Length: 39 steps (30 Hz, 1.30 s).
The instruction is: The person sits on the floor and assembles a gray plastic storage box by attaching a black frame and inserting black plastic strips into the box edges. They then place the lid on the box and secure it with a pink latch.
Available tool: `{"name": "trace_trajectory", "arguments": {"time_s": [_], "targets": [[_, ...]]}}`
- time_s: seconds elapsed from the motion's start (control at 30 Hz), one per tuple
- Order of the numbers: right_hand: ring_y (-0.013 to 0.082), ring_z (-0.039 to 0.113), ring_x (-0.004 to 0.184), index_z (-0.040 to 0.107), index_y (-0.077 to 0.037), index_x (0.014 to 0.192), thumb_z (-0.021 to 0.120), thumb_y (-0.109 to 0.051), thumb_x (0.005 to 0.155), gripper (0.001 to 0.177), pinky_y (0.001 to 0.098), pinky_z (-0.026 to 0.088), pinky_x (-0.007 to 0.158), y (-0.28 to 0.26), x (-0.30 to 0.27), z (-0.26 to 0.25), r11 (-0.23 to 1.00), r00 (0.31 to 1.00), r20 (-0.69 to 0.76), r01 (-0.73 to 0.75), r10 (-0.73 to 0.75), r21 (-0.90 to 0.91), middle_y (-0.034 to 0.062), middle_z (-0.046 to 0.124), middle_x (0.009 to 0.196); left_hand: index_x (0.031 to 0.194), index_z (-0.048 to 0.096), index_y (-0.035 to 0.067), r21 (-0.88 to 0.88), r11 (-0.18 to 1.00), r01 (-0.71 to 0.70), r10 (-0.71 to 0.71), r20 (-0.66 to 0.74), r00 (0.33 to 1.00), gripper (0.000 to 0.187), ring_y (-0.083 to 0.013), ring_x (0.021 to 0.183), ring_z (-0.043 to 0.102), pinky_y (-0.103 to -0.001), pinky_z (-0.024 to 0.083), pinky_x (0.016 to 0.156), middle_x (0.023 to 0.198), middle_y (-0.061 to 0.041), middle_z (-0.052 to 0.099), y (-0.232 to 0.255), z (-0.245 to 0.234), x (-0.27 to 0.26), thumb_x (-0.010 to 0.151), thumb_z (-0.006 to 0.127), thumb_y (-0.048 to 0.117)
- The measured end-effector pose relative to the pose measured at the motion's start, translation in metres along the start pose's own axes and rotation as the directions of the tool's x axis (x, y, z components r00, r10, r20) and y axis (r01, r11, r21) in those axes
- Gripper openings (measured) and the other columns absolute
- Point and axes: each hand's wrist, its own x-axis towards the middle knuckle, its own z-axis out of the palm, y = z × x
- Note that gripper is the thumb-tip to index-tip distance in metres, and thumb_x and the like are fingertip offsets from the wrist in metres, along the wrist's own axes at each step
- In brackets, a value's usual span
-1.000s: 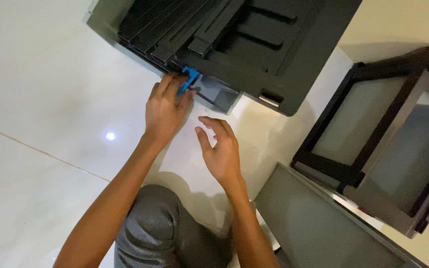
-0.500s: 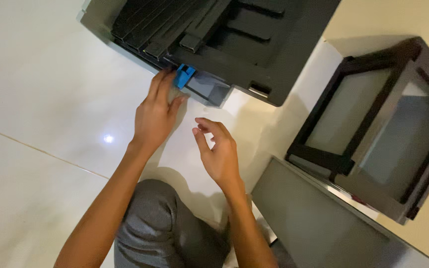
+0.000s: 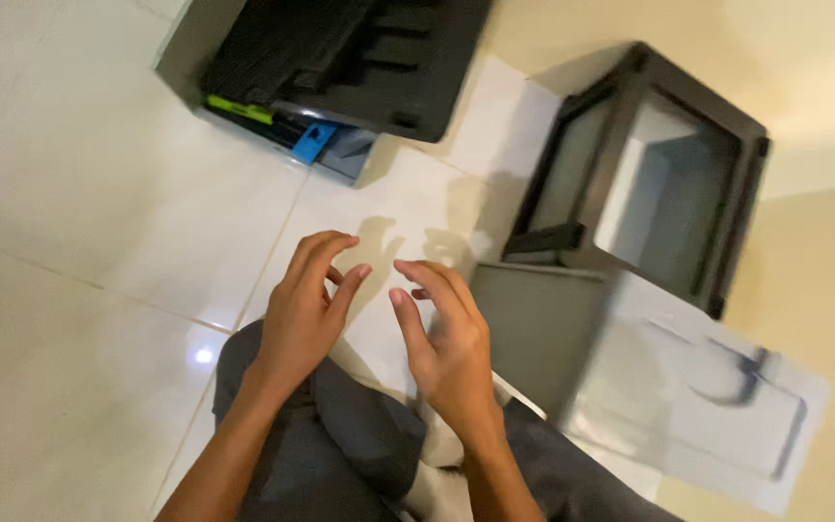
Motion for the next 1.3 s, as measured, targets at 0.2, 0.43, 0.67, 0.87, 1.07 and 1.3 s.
{"name": "trace_trajectory", "arguments": {"time_s": [0.2, 0.43, 0.67, 0.87, 1.07, 1.3], "targets": [[0.0240, 0.073, 0.108, 0.068, -0.002, 0.121, 0.071, -0.007, 0.095, 0.026, 0.0326, 0.057, 0.092, -0.037, -0.060, -0.084, 0.989, 0.993, -0.080, 0.076, -0.087, -0.129, 0.0136, 0.071, 0.120, 0.127, 0.063, 0.007, -0.094, 0.983, -0.157, 0.167, 0.116, 0.979, 0.031, -0.0178, 0.087, 0.074, -0.028, 0.060, 0.062, 0.130, -0.010, 0.062, 0.082, 0.024, -0.038, 0.099, 0.066, 0.021], [0.0263, 0.073, 0.109, 0.071, -0.007, 0.119, 0.074, -0.008, 0.091, 0.028, 0.0337, 0.057, 0.091, -0.020, -0.121, -0.174, 0.918, 0.946, -0.285, 0.029, -0.152, -0.395, 0.0109, 0.072, 0.120, 0.124, 0.064, 0.005, -0.053, 0.911, -0.409, 0.412, 0.141, 0.900, 0.033, -0.0289, 0.117, 0.065, -0.040, 0.056, 0.093, 0.132, -0.011, 0.060, 0.148, 0.074, -0.076, 0.099, 0.068, 0.024], [0.0301, 0.062, 0.122, 0.070, -0.008, 0.124, 0.075, -0.010, 0.092, 0.032, 0.0439, 0.050, 0.102, 0.032, -0.145, -0.247, 0.761, 0.895, -0.389, -0.094, -0.218, -0.642, 0.0120, 0.066, 0.128, 0.123, 0.065, 0.006, 0.127, 0.829, -0.544, 0.515, 0.204, 0.832, 0.036, -0.0342, 0.131, 0.050, -0.049, 0.042, 0.107, 0.139, -0.013, 0.054, 0.176, 0.109, -0.074, 0.095, 0.070, 0.028], [0.0314, 0.057, 0.126, 0.062, -0.006, 0.134, 0.073, -0.017, 0.094, 0.043, 0.0433, 0.050, 0.101, 0.073, -0.155, -0.279, 0.851, 0.842, -0.539, -0.270, -0.018, -0.450, 0.0179, 0.060, 0.135, 0.134, 0.056, 0.002, 0.302, 0.773, -0.558, 0.498, 0.256, 0.828, 0.059, -0.0395, 0.140, 0.034, -0.057, 0.033, 0.110, 0.149, -0.021, 0.039, 0.182, 0.141, -0.060, 0.090, 0.073, 0.037], [0.0219, 0.062, 0.115, 0.051, -0.003, 0.146, 0.068, -0.019, 0.098, 0.053, 0.0341, 0.050, 0.097, 0.096, -0.163, -0.275, 0.955, 0.795, -0.563, -0.294, 0.227, -0.029, 0.0111, 0.063, 0.132, 0.140, 0.053, 0.003, 0.369, 0.774, -0.515, 0.433, 0.285, 0.855, 0.066, -0.0384, 0.146, 0.027, -0.057, 0.031, 0.113, 0.155, -0.019, 0.033, 0.172, 0.149, -0.058, 0.090, 0.073, 0.042], [0.0220, 0.065, 0.104, 0.050, -0.006, 0.149, 0.068, -0.017, 0.094, 0.059, 0.0343, 0.055, 0.089, 0.112, -0.186, -0.286, 0.901, 0.749, -0.502, -0.329, 0.432, 0.284, 0.0196, 0.066, 0.121, 0.135, 0.059, 0.007, 0.351, 0.806, -0.477, 0.398, 0.277, 0.875, 0.067, -0.0364, 0.141, 0.029, -0.055, 0.030, 0.113, 0.155, -0.014, 0.036, 0.175, 0.134, -0.080, 0.080, 0.080, 0.041]]}}
